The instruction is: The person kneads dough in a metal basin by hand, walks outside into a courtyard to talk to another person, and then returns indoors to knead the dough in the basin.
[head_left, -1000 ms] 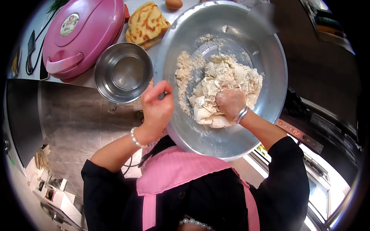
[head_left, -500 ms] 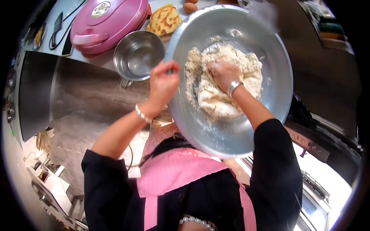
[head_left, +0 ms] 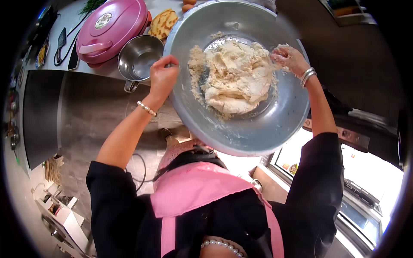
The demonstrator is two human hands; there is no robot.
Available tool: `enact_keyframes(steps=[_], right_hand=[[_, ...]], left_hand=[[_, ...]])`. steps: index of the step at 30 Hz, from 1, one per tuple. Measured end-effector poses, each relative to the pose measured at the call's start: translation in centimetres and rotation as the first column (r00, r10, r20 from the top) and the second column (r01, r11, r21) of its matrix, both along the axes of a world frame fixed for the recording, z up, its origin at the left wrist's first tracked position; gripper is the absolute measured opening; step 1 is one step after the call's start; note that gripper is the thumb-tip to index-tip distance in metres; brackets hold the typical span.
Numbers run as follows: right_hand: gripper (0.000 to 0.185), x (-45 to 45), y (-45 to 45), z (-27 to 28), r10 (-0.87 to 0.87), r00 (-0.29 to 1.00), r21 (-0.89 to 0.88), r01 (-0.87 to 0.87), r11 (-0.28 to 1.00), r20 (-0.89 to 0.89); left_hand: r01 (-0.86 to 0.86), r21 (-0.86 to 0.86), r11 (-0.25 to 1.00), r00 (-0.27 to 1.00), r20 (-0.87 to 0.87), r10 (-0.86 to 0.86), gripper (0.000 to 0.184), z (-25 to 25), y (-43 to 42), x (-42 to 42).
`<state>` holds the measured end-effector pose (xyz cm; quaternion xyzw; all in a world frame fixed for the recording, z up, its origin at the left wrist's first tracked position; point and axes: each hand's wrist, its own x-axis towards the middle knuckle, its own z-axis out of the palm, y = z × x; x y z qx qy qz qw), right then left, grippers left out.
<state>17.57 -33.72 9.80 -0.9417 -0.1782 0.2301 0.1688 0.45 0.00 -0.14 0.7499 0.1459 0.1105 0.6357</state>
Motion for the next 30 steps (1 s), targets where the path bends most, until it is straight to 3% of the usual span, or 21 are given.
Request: enact_keyframes(steps=[1, 3, 4, 6, 7, 8, 10, 11, 13, 15, 17, 20, 23, 24, 26, 29, 30], right_hand=[[0.041, 1.2, 0.3, -1.6, -0.162, 0.971, 0.028, 0.170, 0.985, -0.176], [0.043, 2.6, 1.1, -4.7, -0.429, 0.751, -0.016, 0.488, 0.873, -0.502], [0.045, 1.0, 2.7, -6.8, -0.346, 0.775, 0.348, 0.570, 0.744, -0.529], [0.047, 1.3, 3.0, -8.1, -0.311, 0.840, 0.333, 0.477, 0.813, -0.445], [0.047, 0.2, 4.3, -6.2, -0.299, 0.870, 0.323, 0.434, 0.841, -0.392], [0.053, -1.2, 5.1, -3.6, -0.263, 0.864, 0.187, 0.370, 0.910, -0.430], [0.047, -5.1, 5.9, -2.5, -0.013, 0.996, 0.326, 0.040, 0.945, -0.085], [0.044, -6.7, 6.5, -1.8, 0.112, 0.987, 0.350, -0.146, 0.925, 0.116], [0.048, -11.1, 7.9, -0.2, 0.352, 0.844, 0.106, -0.425, 0.899, 0.405], [0.046, -16.4, 11.2, 3.6, 0.361, 0.919, -0.269, -0.312, 0.911, 0.157], [0.027, -19.9, 11.7, 2.6, 0.315, 0.939, -0.251, -0.274, 0.929, 0.140], [0.011, -21.4, 11.5, 0.3, 0.502, 0.862, -0.398, -0.439, 0.806, 0.066], [0.010, -19.7, 11.9, -2.2, 0.622, 0.779, -0.396, -0.549, 0.736, 0.077], [0.008, -18.9, 12.2, -3.0, 0.649, 0.748, -0.310, -0.590, 0.746, 0.137], [0.009, -17.6, 13.0, -3.8, 0.677, 0.734, -0.357, -0.618, 0.701, 0.056], [0.012, -15.7, 15.7, -4.1, 0.670, 0.742, -0.364, -0.629, 0.687, -0.019], [0.014, -15.0, 16.5, -4.1, 0.659, 0.751, -0.360, -0.625, 0.693, -0.036]], left_hand=[[-0.014, 0.041, 0.999, 1.000, 0.024, 0.013, 0.010, -0.1, 0.0, 0.2], [-0.036, 0.078, 0.996, 0.998, 0.058, 0.032, 0.009, -0.5, 0.0, 0.5], [-0.045, 0.096, 0.994, 0.997, 0.072, 0.038, 0.008, -0.6, 0.0, 0.5], [-0.032, 0.046, 0.998, 0.999, 0.018, 0.032, 0.008, 0.1, -0.1, 0.0], [-0.017, 0.017, 1.000, 1.000, 0.003, 0.017, 0.008, 0.5, -0.1, 0.2], [-0.001, -0.048, 0.999, 0.999, 0.036, 0.003, 0.009, 0.3, 0.0, 0.6], [0.034, -0.173, 0.984, 0.996, 0.089, -0.019, 0.011, -1.0, 0.1, 0.4], [0.001, -0.123, 0.992, 0.998, 0.059, 0.006, 0.012, -1.1, 0.3, 0.3], [-0.069, -0.029, 0.997, 0.998, 0.002, 0.070, 0.014, -1.4, -0.1, 0.7], [-0.071, -0.021, 0.997, 0.997, -0.008, 0.071, 0.018, -1.5, 0.0, 0.8], [-0.094, -0.032, 0.995, 0.996, 0.004, 0.094, 0.020, -1.3, -0.3, 0.6], [-0.109, -0.045, 0.993, 0.993, 0.032, 0.110, 0.018, -0.9, -0.6, 0.3], [-0.136, -0.028, 0.990, 0.985, 0.104, 0.138, 0.016, -1.1, -0.8, 0.4], [-0.137, -0.025, 0.990, 0.983, 0.121, 0.139, 0.016, -0.9, -0.8, 0.3], [-0.086, 0.043, 0.995, 0.986, 0.147, 0.079, 0.015, -2.1, -0.7, 0.4], [-0.108, -0.069, 0.992, 0.986, 0.120, 0.115, 0.013, -0.6, -0.7, 0.0], [-0.107, -0.104, 0.989, 0.968, 0.216, 0.127, 0.011, -0.5, -0.6, 0.0]])
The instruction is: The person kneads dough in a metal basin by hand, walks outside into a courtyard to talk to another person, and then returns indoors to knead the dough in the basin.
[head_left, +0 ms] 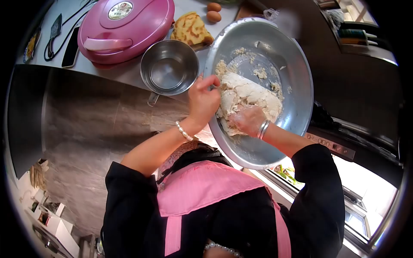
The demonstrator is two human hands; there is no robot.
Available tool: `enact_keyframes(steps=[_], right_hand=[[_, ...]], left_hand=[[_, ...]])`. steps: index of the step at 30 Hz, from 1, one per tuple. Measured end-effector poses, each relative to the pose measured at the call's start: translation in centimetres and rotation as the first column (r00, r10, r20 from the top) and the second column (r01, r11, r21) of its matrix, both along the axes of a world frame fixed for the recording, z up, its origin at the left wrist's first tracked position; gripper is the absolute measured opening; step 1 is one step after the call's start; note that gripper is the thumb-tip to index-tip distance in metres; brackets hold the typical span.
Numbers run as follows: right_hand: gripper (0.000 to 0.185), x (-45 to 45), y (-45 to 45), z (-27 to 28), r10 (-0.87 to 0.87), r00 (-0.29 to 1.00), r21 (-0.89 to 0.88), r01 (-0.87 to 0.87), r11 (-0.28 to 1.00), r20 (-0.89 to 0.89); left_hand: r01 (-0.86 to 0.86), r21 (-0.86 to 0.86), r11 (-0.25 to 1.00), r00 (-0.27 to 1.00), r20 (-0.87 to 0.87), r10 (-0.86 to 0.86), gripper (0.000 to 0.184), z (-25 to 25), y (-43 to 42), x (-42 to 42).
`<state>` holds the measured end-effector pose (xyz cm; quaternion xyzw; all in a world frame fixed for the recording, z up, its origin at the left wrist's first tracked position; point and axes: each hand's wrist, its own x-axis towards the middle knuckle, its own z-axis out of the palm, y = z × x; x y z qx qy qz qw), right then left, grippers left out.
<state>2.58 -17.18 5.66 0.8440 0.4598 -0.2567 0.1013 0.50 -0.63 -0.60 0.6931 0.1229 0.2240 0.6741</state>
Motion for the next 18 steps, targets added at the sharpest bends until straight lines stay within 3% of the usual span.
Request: enact_keyframes(steps=[3, 7, 10, 12, 15, 18], right_hand=[[0.015, 2.1, 1.9, -0.9, -0.018, 0.999, -0.115, 0.022, 0.993, 0.036], [0.013, 4.6, 3.7, -2.2, -0.089, 0.992, -0.157, 0.102, 0.982, 0.087], [0.012, 6.6, 4.0, -3.0, -0.126, 0.983, -0.044, 0.132, 0.990, 0.134], [0.017, 7.7, 4.7, -3.2, -0.180, 0.972, -0.023, 0.185, 0.982, 0.152], [0.027, 9.3, 4.7, -3.8, -0.203, 0.960, 0.112, 0.183, 0.977, 0.195], [0.030, 11.0, 5.0, -4.3, -0.298, 0.938, 0.113, 0.281, 0.953, 0.179]], left_hand=[[0.040, -0.055, 0.998, 0.993, -0.106, -0.046, 0.011, 1.2, 0.4, -0.2], [0.023, 0.084, 0.996, 1.000, -0.022, -0.021, 0.011, -0.1, 0.3, 0.1], [0.048, -0.107, 0.993, 0.997, -0.057, -0.054, 0.010, 0.5, 0.2, -0.1], [0.050, -0.144, 0.988, 0.996, -0.064, -0.060, 0.008, 0.5, 0.3, -0.1], [0.085, -0.070, 0.994, 0.993, -0.072, -0.090, 0.008, 0.3, 0.4, -0.1], [0.094, -0.066, 0.993, 0.987, -0.124, -0.101, 0.008, 0.4, 0.4, -0.3]])
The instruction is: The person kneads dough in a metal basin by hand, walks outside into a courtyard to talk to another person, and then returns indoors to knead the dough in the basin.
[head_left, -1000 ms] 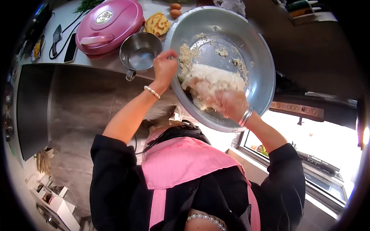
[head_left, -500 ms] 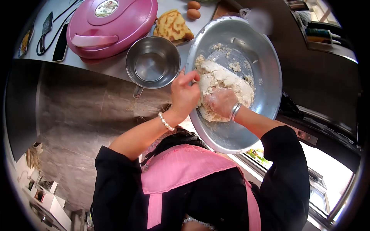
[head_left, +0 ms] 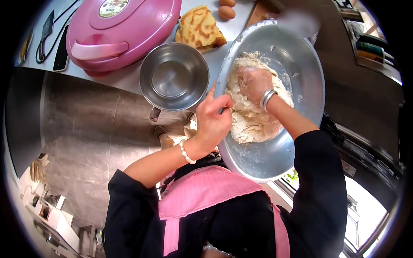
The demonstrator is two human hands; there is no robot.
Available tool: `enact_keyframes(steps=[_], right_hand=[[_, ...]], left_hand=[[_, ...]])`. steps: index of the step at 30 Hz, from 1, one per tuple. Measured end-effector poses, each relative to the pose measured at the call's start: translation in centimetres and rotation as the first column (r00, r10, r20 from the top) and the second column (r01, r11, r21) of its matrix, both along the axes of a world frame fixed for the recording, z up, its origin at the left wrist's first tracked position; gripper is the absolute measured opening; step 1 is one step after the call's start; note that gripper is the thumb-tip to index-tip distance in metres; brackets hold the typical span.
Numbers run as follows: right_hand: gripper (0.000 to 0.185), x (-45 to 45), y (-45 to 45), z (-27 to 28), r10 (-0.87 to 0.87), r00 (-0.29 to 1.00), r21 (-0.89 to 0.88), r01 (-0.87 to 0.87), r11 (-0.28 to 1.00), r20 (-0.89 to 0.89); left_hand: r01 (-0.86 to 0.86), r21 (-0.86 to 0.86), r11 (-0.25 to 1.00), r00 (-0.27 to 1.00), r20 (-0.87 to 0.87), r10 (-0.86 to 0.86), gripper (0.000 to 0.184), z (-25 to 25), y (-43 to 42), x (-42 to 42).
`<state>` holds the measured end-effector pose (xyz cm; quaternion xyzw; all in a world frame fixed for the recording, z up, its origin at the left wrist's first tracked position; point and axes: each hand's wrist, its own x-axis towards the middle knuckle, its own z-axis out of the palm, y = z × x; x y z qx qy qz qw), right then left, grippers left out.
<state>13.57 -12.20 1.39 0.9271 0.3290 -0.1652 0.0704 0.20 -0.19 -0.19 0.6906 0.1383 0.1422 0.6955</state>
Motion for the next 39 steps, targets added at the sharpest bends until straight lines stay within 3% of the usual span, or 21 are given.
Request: enact_keyframes(steps=[6, 8, 10, 13, 14, 17, 18, 19, 21, 24, 26, 28, 30, 31, 32, 33, 36, 37, 38, 39], right_hand=[[0.031, 3.4, 0.7, -0.6, -0.226, 0.973, 0.027, 0.224, 0.974, 0.050], [0.033, 3.4, 0.7, -0.2, -0.237, 0.970, 0.058, 0.234, 0.971, 0.048], [0.036, 3.1, 0.5, 0.4, -0.243, 0.969, 0.039, 0.241, 0.970, 0.037], [0.037, 2.1, -0.7, 0.8, -0.149, 0.989, 0.111, 0.150, 0.982, -0.017], [0.037, 3.3, -2.5, -0.6, -0.126, 0.977, 0.200, 0.160, 0.967, -0.172], [0.042, 2.8, -4.2, 8.1, 0.149, 0.907, 0.098, -0.119, 0.988, -0.395], [0.046, 3.1, -5.9, 8.6, 0.253, 0.907, 0.116, -0.226, 0.967, -0.337], [0.047, 2.9, -6.8, 9.9, 0.228, 0.916, 0.190, -0.171, 0.967, -0.331], [0.048, 4.5, -6.8, 11.7, -0.175, 0.834, 0.147, 0.291, 0.945, -0.524], [0.047, 8.6, -4.8, 8.1, -0.458, 0.771, -0.015, 0.504, 0.863, -0.443], [0.048, 9.8, -3.5, 3.6, -0.320, 0.851, 0.054, 0.374, 0.926, -0.416], [0.051, 10.4, -2.4, 0.3, -0.027, 0.923, 0.073, 0.060, 0.995, -0.384], [0.058, 10.8, -1.9, -0.9, 0.403, 0.842, 0.021, -0.425, 0.905, -0.359], [0.068, 9.5, -1.6, 0.4, 0.281, 0.875, -0.076, -0.336, 0.939, -0.393], [0.066, 7.6, -2.4, 2.1, 0.078, 0.879, 0.069, -0.051, 0.996, -0.470], [0.065, 5.0, -3.2, 4.0, -0.098, 0.826, 0.191, 0.241, 0.952, -0.555], [0.055, -0.2, -7.3, 8.4, 0.290, 0.934, 0.330, -0.212, 0.920, -0.207], [0.054, -2.7, -8.6, 9.7, 0.251, 0.939, 0.347, -0.161, 0.924, -0.233], [0.052, -5.5, -9.7, 11.7, 0.255, 0.955, 0.253, -0.213, 0.944, -0.149], [0.033, -8.3, -10.5, 12.9, 0.147, 0.982, 0.211, -0.119, 0.970, -0.123]], left_hand=[[-0.051, 0.010, 0.999, 0.998, 0.048, 0.051, 0.007, -0.4, -0.4, 0.1], [-0.049, 0.106, 0.993, 0.994, 0.102, 0.038, 0.005, -0.7, -0.3, 0.3], [-0.068, 0.041, 0.997, 0.995, 0.074, 0.065, 0.005, -0.4, -0.6, 0.3], [-0.046, 0.113, 0.993, 0.999, -0.014, 0.047, 0.009, 0.0, -0.2, 0.1], [-0.048, 0.192, 0.980, 0.999, 0.001, 0.049, 0.010, 0.0, 0.0, 0.4], [-0.046, 0.216, 0.975, 0.997, -0.043, 0.057, 0.011, -0.1, 0.0, 0.7], [-0.047, 0.224, 0.974, 0.997, -0.046, 0.059, 0.012, 0.3, 0.0, 0.5], [-0.044, 0.228, 0.973, 0.997, -0.049, 0.057, 0.012, 0.5, -0.1, 0.4], [-0.044, 0.243, 0.969, 0.996, -0.068, 0.063, 0.013, 0.7, -0.1, 0.4], [-0.052, 0.263, 0.963, 0.992, -0.094, 0.079, 0.013, 0.9, -0.1, 0.4], [-0.053, 0.259, 0.964, 0.994, -0.079, 0.076, 0.014, 0.6, -0.2, 0.6], [-0.042, 0.263, 0.964, 0.998, -0.044, 0.055, 0.014, 0.5, -0.1, 0.3], [-0.016, 0.254, 0.967, 1.000, 0.022, 0.011, 0.015, 0.6, -0.1, 0.2], [-0.017, 0.276, 0.961, 1.000, -0.019, 0.023, 0.015, 0.6, -0.1, 0.3], [-0.019, 0.296, 0.955, 0.998, -0.050, 0.035, 0.015, 0.3, 0.0, 0.6], [-0.030, 0.321, 0.947, 0.996, -0.071, 0.055, 0.015, 0.0, 0.2, 0.8], [0.029, 0.235, 0.972, 0.991, -0.131, 0.002, 0.016, -0.5, 0.8, 0.9], [0.044, 0.206, 0.978, 0.991, -0.135, -0.016, 0.016, -0.8, 0.7, 0.9], [0.046, 0.224, 0.974, 0.991, -0.134, -0.016, 0.016, -0.3, 0.6, 0.8], [0.043, 0.239, 0.970, 0.991, -0.135, -0.011, 0.016, 0.0, 0.5, 0.8]])
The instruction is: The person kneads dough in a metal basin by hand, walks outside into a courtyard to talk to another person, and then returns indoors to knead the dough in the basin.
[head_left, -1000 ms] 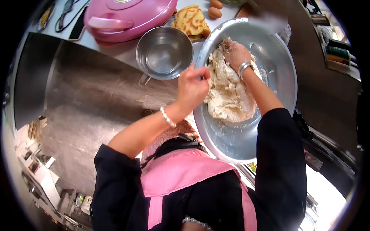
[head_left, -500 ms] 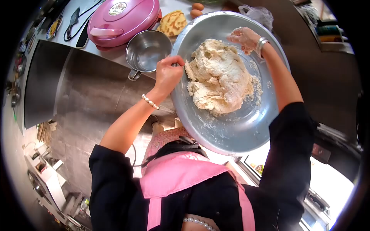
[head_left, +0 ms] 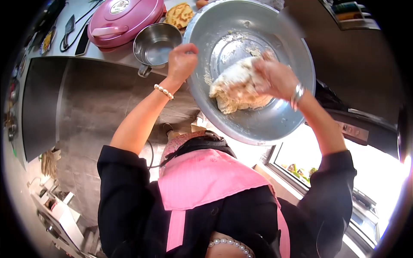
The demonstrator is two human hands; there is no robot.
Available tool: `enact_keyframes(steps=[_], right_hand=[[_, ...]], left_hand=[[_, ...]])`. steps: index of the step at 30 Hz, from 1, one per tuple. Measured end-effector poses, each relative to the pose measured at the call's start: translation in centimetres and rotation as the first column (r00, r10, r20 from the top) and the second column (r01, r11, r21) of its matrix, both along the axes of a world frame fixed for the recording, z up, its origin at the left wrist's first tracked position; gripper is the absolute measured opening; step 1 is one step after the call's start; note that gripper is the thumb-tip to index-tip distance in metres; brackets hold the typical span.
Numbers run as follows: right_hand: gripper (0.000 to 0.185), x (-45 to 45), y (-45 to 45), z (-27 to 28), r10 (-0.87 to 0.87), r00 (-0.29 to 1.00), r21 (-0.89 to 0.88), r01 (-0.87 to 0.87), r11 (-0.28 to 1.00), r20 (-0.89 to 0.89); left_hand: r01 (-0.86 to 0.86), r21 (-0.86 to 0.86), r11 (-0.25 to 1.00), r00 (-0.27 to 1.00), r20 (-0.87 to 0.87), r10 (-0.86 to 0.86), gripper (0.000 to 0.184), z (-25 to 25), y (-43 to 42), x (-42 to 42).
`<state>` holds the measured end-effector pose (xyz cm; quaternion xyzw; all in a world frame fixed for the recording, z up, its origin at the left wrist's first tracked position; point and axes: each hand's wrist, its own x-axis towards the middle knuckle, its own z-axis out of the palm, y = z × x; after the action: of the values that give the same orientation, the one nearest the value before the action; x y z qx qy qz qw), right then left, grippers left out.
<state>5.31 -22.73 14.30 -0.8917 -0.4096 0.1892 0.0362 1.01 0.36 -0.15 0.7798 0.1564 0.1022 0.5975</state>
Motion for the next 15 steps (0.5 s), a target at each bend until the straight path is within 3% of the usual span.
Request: enact_keyframes(steps=[1, 2, 4, 5, 7, 9, 10, 12, 15], right_hand=[[0.032, -2.4, -0.8, 1.2, -0.050, 0.997, -0.095, 0.055, 0.994, 0.058], [0.028, -3.4, -3.5, -0.8, -0.195, 0.980, -0.023, 0.194, 0.981, -0.043], [0.022, -5.4, -5.3, -2.3, -0.349, 0.935, -0.067, 0.345, 0.936, -0.058], [0.019, -6.8, -5.6, -2.2, -0.362, 0.931, -0.167, 0.363, 0.917, 0.035], [0.014, -8.5, -5.8, -1.9, -0.244, 0.955, -0.270, 0.283, 0.920, 0.167], [0.011, -9.3, -6.7, -3.2, 0.002, 0.970, -0.285, 0.070, 0.956, 0.243], [0.009, -9.3, -7.3, -4.6, 0.051, 0.979, -0.385, 0.029, 0.922, 0.196], [0.008, -8.9, -7.4, -6.1, 0.133, 0.980, -0.364, -0.072, 0.929, 0.146], [0.010, -7.2, -5.7, -6.6, 0.064, 0.995, -0.459, -0.092, 0.883, -0.076]], left_hand=[[-0.004, 0.016, 1.000, 1.000, -0.005, 0.004, 0.015, 0.2, 0.0, -0.2], [-0.005, 0.009, 1.000, 1.000, 0.018, 0.005, 0.015, -0.1, 0.0, -0.3], [-0.012, -0.005, 1.000, 0.998, 0.063, 0.012, 0.015, -0.6, -0.2, 0.0], [-0.021, -0.006, 1.000, 0.998, 0.058, 0.021, 0.015, -0.6, -0.2, 0.2], [-0.047, -0.008, 0.999, 0.998, 0.037, 0.047, 0.015, 0.0, -0.5, -0.2], [-0.034, -0.040, 0.999, 0.995, 0.088, 0.037, 0.014, 0.0, -0.7, -0.6], [-0.035, -0.052, 0.998, 0.993, 0.115, 0.041, 0.014, -0.1, -0.5, -0.5], [-0.046, -0.036, 0.998, 0.991, 0.121, 0.050, 0.013, -0.6, -0.4, -0.6], [-0.058, -0.051, 0.997, 0.987, 0.150, 0.065, 0.012, -0.5, -0.8, -0.3]])
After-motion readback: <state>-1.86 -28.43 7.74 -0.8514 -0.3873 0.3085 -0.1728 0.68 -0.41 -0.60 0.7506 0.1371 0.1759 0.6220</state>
